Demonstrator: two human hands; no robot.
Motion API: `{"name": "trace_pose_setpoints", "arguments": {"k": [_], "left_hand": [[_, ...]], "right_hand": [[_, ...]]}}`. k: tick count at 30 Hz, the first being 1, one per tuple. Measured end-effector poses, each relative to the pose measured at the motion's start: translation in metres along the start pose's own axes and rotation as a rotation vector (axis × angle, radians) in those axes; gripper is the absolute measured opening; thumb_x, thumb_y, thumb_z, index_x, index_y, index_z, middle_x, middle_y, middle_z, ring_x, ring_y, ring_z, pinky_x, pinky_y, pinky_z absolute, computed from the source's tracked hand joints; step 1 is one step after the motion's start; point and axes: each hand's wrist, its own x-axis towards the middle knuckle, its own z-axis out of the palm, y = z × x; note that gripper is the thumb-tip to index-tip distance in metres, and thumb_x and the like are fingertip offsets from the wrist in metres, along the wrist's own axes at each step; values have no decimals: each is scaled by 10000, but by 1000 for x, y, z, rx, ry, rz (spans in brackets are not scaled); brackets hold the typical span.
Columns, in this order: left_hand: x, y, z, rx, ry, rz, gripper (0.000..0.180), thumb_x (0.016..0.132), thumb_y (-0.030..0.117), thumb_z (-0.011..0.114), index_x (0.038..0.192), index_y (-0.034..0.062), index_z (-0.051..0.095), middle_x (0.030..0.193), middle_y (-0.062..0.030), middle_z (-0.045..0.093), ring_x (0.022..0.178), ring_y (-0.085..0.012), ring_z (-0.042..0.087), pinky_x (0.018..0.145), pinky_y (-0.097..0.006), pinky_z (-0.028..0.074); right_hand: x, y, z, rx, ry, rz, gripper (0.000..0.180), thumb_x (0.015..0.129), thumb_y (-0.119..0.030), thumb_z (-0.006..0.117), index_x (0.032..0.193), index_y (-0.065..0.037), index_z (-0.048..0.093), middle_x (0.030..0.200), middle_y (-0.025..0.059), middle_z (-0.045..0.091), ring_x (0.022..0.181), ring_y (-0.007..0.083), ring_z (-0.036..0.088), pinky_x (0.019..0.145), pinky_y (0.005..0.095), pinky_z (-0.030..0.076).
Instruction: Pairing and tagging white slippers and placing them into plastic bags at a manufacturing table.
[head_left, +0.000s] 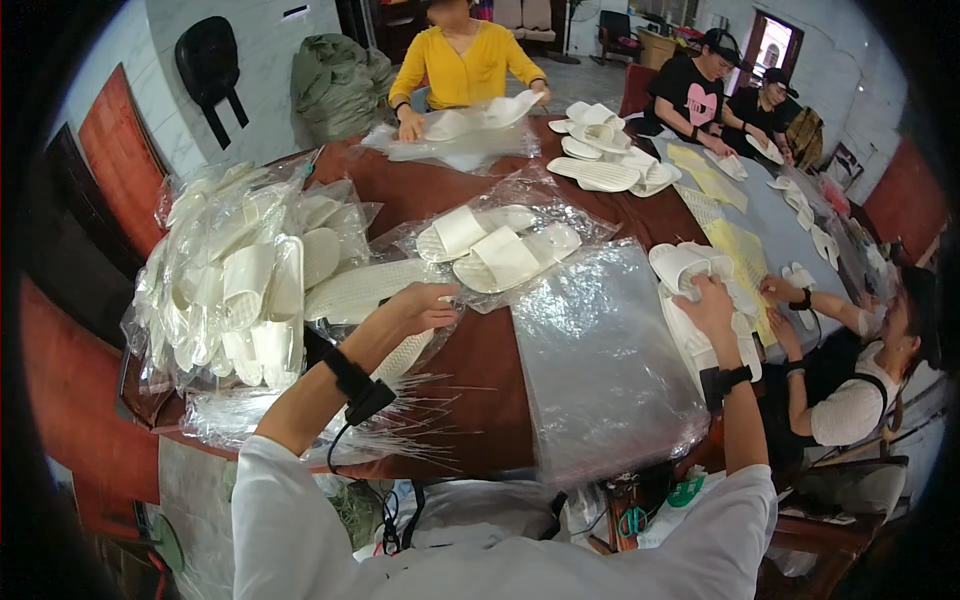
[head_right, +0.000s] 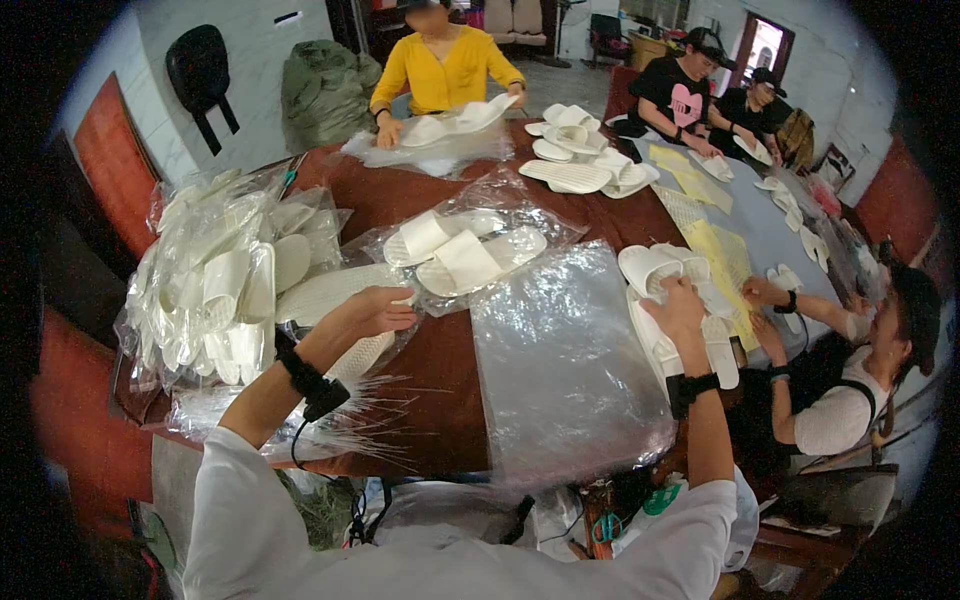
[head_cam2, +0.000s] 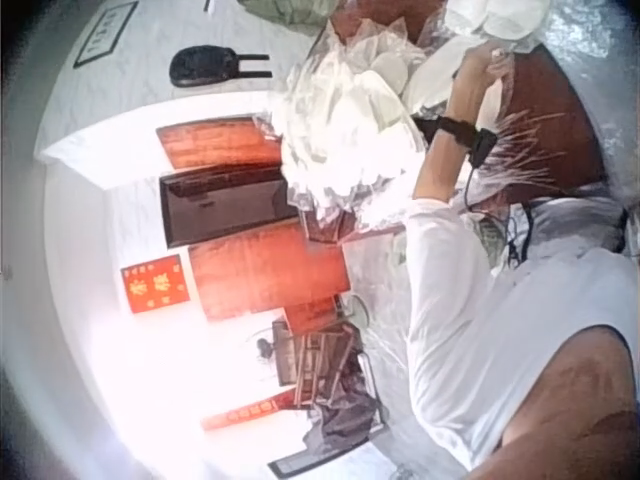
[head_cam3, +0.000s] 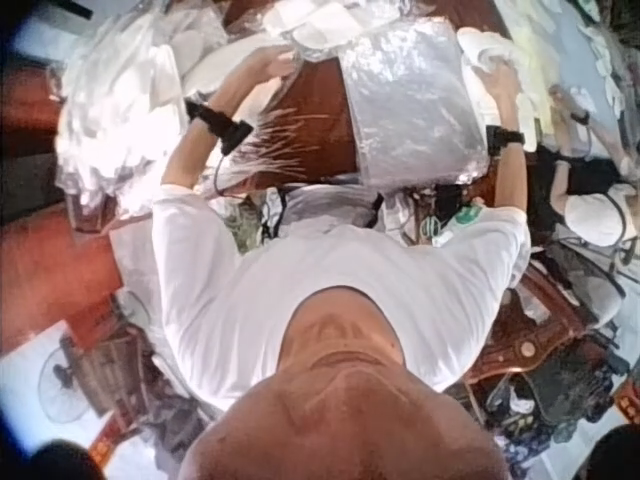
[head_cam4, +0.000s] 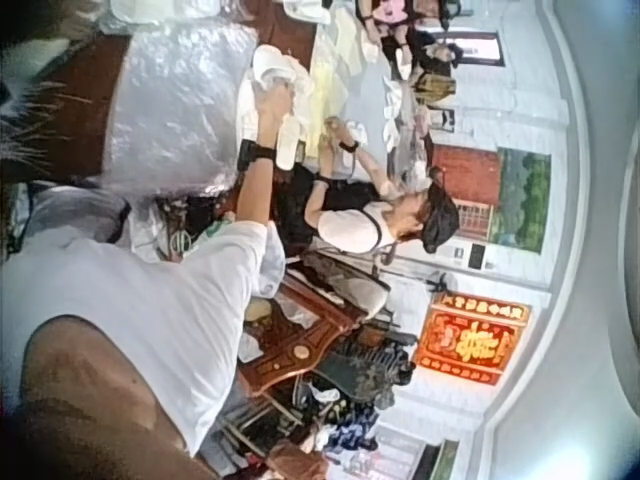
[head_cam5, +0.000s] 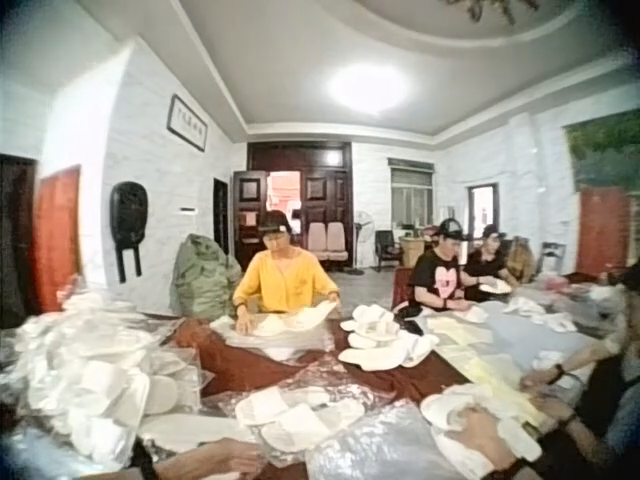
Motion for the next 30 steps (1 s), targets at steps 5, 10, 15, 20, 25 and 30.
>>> {"name": "trace_pose_setpoints", "arguments": {"k": [5, 10, 15, 20, 25, 30], "left_hand": [[23, -3, 0, -209, 56, -106, 690, 922, 251, 634, 1381, -96, 252, 1376, -276, 369, 1170, -389, 517, 977, -474, 486], [34, -6, 2, -128, 107, -61, 522, 917, 232, 618, 1295, -57, 404, 1242, -222, 499, 1013, -351, 608, 842, -459, 551], [38, -1, 12, 110, 324, 182, 286, 912, 200, 569, 1058, -46, 588, 901, -133, 639, 641, -231, 677, 544, -337, 576], [9, 59, 18, 325, 315, 555, 217, 935, 207, 540, 1007, 22, 630, 878, -56, 667, 622, -154, 670, 466, -240, 473], [-29, 100, 11, 190, 291, 751, 211, 952, 218, 541, 1030, 49, 641, 862, -51, 671, 650, -137, 660, 531, -232, 488], [-82, 122, -20, 57, 252, 939, 218, 963, 242, 529, 1028, 59, 627, 896, -50, 671, 781, -143, 651, 653, -252, 514]], "right_hand": [[-20, -38, -22, 51, 54, -138, 363, 771, -241, 740, 1055, -33, 650, 1043, 166, 625, 1026, 363, 588, 855, 449, 479], [-78, -100, -50, 624, -46, -140, 251, 790, -121, 711, 1019, -30, 662, 942, 114, 671, 921, 260, 636, 808, 353, 470], [-136, -154, -64, 731, -301, -140, 206, 835, -138, 684, 1010, -33, 658, 932, 155, 661, 883, 308, 660, 752, 360, 507], [-164, -163, -59, 764, -363, -117, 188, 841, -123, 684, 1006, -36, 658, 933, 161, 664, 862, 297, 671, 722, 351, 518], [-173, -167, -48, 786, -350, -146, 172, 846, -98, 681, 1005, -35, 658, 927, 164, 667, 869, 291, 675, 713, 347, 525], [-178, -169, -41, 801, -378, -109, 170, 855, -89, 671, 1016, -39, 657, 930, 153, 656, 878, 290, 676, 721, 347, 527]]}}
